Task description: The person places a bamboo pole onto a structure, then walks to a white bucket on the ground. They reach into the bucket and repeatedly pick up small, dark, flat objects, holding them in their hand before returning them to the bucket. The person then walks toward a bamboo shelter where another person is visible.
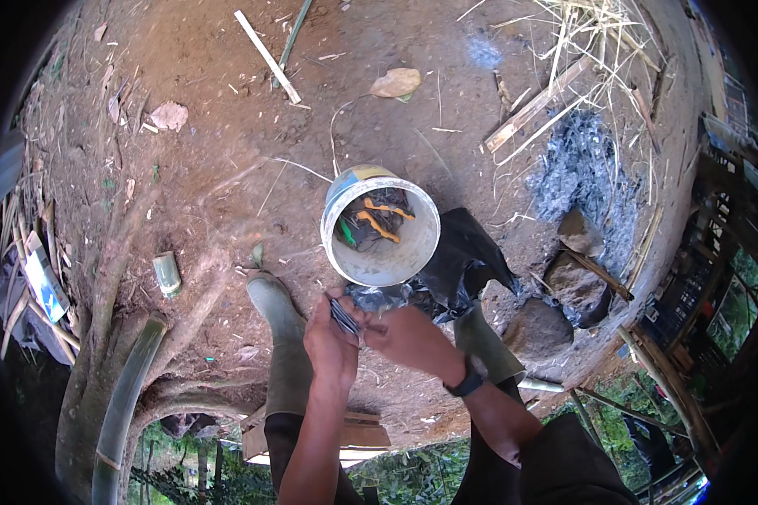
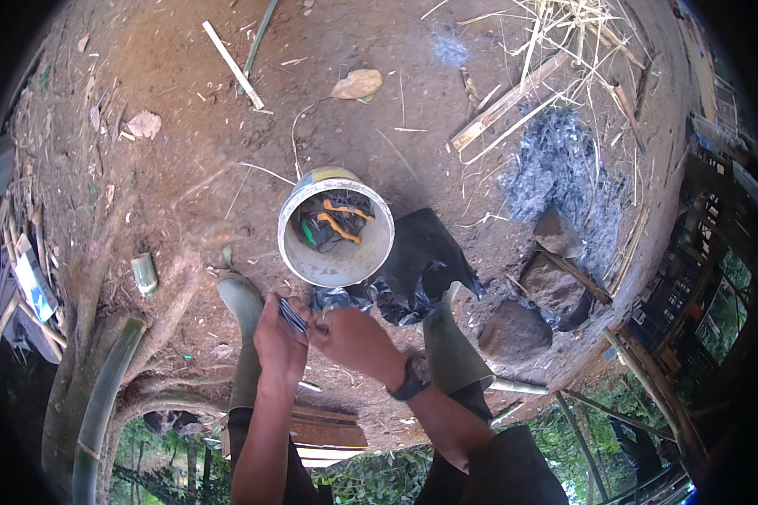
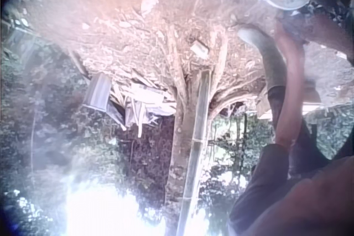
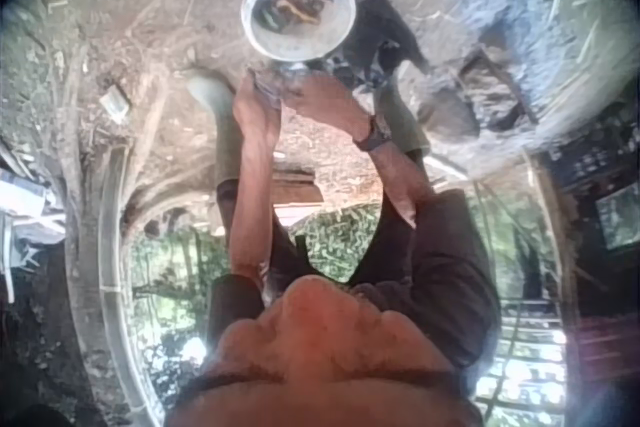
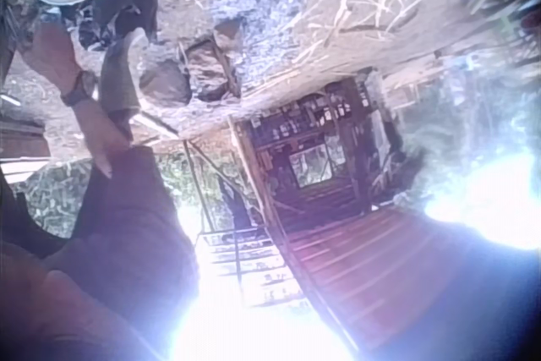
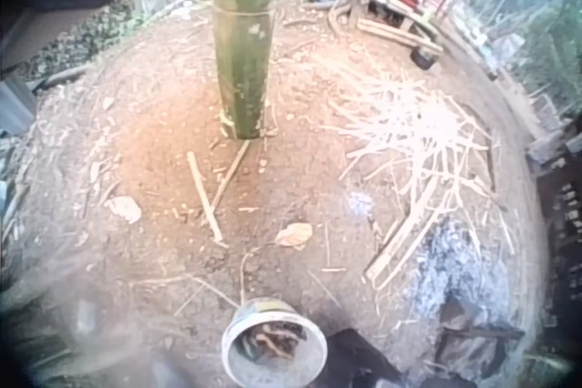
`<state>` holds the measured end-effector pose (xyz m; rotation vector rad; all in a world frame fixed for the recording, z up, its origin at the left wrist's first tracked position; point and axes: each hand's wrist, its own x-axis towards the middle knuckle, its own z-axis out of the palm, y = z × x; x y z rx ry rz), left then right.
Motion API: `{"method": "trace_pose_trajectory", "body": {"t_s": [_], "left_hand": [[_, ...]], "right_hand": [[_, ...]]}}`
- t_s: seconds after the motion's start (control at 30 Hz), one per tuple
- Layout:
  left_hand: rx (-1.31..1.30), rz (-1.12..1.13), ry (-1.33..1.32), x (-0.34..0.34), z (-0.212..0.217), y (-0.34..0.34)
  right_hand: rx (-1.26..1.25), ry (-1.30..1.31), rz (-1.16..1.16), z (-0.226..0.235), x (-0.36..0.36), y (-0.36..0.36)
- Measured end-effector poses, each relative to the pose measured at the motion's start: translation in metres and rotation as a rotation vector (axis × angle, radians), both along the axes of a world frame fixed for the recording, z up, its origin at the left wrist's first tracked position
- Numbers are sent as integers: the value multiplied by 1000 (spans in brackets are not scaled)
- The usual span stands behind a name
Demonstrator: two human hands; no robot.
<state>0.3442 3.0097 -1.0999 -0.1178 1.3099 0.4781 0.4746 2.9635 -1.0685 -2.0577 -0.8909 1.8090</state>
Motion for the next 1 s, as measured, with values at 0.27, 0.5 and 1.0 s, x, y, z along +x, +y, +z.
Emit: {"method": "trace_pose_trajectory", "body": {"t_s": [0.27, 0.5, 1.0], "left_hand": [[-29, -160, 63, -2, 9, 7], [-93, -193, 46, 0, 13, 8], [-123, -255, -46, 4, 19, 7]], "right_hand": [[254, -382, -158, -131, 34, 30], [139, -806, 105, -223, 33, 48], [208, -698, 325, -242, 54, 50]]}}
